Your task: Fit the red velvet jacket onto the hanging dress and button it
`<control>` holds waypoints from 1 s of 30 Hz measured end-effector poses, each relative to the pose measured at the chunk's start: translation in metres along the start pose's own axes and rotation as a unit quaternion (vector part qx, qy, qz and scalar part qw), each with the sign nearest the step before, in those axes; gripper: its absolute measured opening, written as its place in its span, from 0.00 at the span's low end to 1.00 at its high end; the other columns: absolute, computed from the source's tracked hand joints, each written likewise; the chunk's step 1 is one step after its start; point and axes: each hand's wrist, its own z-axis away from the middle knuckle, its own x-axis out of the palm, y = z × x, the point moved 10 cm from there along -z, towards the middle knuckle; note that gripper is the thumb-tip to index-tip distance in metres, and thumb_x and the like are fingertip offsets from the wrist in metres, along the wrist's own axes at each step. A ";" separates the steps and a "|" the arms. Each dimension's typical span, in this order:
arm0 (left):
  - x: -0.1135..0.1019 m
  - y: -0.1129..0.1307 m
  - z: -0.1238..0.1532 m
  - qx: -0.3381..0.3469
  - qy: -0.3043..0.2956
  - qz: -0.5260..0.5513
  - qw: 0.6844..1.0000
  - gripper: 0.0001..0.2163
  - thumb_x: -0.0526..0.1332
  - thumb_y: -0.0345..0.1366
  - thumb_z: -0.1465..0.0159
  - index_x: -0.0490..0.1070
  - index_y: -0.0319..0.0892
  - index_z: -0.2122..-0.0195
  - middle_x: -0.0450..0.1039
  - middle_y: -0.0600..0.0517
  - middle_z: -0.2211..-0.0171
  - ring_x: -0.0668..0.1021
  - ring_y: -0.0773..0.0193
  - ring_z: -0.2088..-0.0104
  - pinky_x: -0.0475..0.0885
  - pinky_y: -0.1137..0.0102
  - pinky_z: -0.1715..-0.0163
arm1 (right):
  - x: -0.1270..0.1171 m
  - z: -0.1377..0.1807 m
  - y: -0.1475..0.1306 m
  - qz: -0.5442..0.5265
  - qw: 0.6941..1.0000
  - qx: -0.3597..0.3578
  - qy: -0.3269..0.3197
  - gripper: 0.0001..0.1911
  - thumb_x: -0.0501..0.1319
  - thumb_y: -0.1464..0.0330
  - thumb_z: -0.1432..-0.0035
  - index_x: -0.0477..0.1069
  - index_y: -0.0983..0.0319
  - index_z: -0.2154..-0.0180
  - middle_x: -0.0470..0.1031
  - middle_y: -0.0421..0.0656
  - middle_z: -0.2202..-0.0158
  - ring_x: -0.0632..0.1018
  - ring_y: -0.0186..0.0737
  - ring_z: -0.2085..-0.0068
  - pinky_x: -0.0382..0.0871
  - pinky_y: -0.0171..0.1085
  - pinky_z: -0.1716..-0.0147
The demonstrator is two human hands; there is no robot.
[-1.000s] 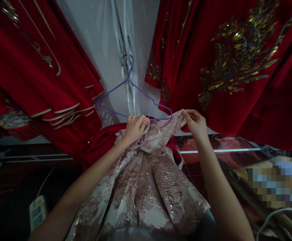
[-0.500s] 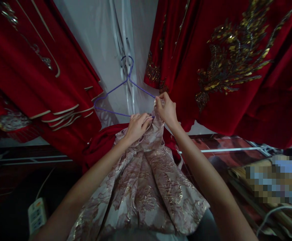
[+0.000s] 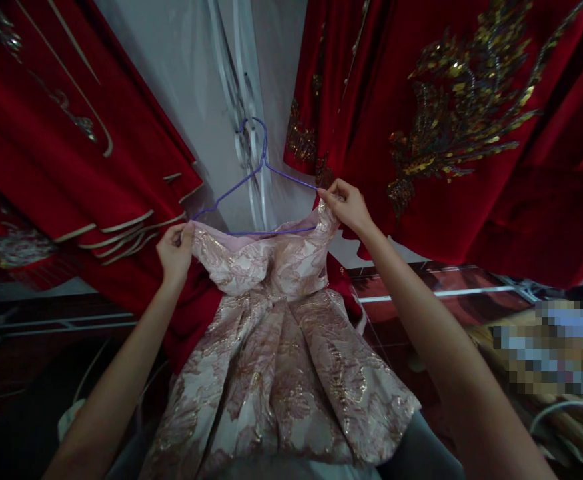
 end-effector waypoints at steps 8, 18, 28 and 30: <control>-0.023 -0.063 0.007 -0.135 -0.007 0.017 0.991 0.15 0.63 0.46 0.46 0.74 0.37 0.69 0.75 0.50 0.73 0.76 0.66 0.73 0.70 0.74 0.70 | -0.001 -0.002 0.001 0.002 1.000 -0.009 -0.011 0.20 0.62 0.51 0.47 0.64 0.61 0.75 0.67 0.39 0.77 0.66 0.33 0.75 0.59 0.34 0.75; -0.018 -0.046 -0.010 -0.086 -0.034 0.032 0.995 0.15 0.63 0.47 0.46 0.75 0.39 0.67 0.78 0.49 0.67 0.78 0.65 0.66 0.72 0.72 0.62 | -0.002 0.000 -0.002 0.012 1.000 0.010 -0.012 0.21 0.61 0.49 0.48 0.63 0.60 0.75 0.65 0.39 0.78 0.64 0.33 0.76 0.56 0.33 0.76; 0.059 0.057 -0.050 0.092 -0.207 -0.063 0.972 0.17 0.62 0.48 0.43 0.79 0.39 0.62 0.80 0.48 0.63 0.79 0.60 0.62 0.73 0.68 0.58 | 0.015 0.010 -0.006 0.140 0.989 0.028 -0.043 0.21 0.54 0.50 0.41 0.63 0.60 0.74 0.67 0.39 0.77 0.67 0.36 0.74 0.57 0.35 0.72; 0.063 0.061 -0.045 0.096 -0.243 -0.082 0.962 0.19 0.60 0.49 0.41 0.77 0.40 0.57 0.79 0.47 0.58 0.79 0.57 0.58 0.72 0.66 0.55 | 0.014 0.010 -0.009 0.150 0.988 0.028 -0.035 0.21 0.53 0.50 0.41 0.65 0.60 0.73 0.69 0.41 0.76 0.68 0.37 0.74 0.58 0.36 0.72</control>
